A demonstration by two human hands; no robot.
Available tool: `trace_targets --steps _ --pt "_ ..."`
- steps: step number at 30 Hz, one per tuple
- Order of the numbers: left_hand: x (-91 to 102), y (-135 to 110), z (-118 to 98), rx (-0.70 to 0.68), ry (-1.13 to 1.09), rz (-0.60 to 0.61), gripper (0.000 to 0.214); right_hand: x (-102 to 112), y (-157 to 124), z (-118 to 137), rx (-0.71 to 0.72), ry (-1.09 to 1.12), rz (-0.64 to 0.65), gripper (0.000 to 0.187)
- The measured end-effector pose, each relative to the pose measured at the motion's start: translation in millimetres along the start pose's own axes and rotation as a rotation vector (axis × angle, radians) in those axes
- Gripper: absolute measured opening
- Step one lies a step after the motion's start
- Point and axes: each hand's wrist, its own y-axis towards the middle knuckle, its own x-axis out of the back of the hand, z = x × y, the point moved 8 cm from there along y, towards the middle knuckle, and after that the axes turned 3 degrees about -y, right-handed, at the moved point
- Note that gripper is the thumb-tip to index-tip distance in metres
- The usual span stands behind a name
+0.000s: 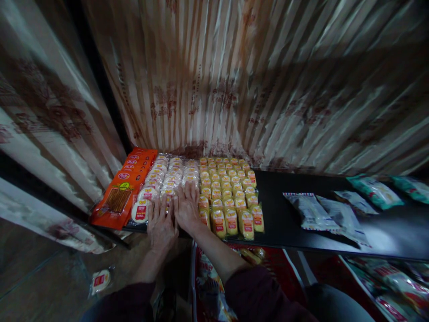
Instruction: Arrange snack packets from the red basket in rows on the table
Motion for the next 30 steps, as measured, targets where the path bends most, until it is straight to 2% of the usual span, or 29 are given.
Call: trace_targets --steps 4,8,13,16,18,21,30 --pt "1.5 1 1 0.005 0.003 -0.002 0.057 3 -2 1 0.016 -0.018 0.042 0.051" --pt "11.1 4 -5 0.006 -0.003 -0.054 0.053 21 2 0 0.073 -0.029 -0.006 0.05" --pt "16.2 -1 -41 -0.132 -0.009 -0.088 0.049 33 29 -14 0.064 -0.105 0.032 0.051" --pt "8.3 -8 -62 -0.218 -0.05 -0.055 0.047 31 48 -26 0.023 -0.187 0.109 0.049" --pt "0.9 -11 -69 -0.244 -0.058 -0.022 0.047 29 57 -30 0.019 -0.232 0.144 0.047" --pt "-5.5 -10 -68 -0.241 -0.049 -0.01 0.047 26 64 -31 0.032 -0.267 0.162 0.045" --pt "-9.4 -8 -62 -0.237 -0.052 -0.038 0.038 21 67 -28 0.047 -0.264 0.175 0.041"
